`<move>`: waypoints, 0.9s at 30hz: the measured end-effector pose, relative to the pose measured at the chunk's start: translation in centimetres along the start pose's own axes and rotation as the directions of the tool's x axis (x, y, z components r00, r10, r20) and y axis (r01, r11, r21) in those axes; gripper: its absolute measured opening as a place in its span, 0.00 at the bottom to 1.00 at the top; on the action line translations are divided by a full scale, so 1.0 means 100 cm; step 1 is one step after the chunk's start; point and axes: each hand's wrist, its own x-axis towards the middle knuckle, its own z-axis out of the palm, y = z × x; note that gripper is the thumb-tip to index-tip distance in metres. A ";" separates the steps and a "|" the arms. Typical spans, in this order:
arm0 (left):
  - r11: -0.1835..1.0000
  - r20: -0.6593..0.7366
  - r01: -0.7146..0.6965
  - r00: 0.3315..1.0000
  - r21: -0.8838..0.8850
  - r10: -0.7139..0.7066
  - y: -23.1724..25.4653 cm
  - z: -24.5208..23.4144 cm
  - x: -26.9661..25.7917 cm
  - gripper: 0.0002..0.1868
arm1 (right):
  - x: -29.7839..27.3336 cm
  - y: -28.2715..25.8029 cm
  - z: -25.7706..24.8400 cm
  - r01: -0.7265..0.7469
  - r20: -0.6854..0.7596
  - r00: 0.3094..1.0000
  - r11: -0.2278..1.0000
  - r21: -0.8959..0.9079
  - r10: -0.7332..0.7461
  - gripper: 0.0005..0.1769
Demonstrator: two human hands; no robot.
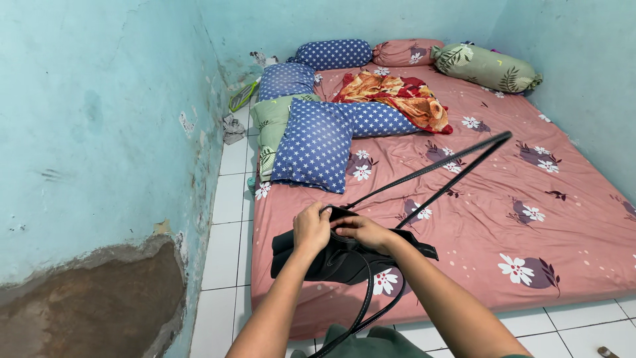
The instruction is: The person stands at a bed and unpacks a black handbag, taking out a water bottle, a blue packet, a wallet, a charging cable with adapter, and sunglasses one at a time and arranging them on the bed. They then adjust the empty bag and the laid-out items.
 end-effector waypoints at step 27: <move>1.000 0.000 0.013 1.000 -0.004 -0.013 -0.010 0.011 -0.015 0.12 | -0.004 -0.053 0.034 -0.134 -0.110 0.989 0.287 -0.949 0.098 0.17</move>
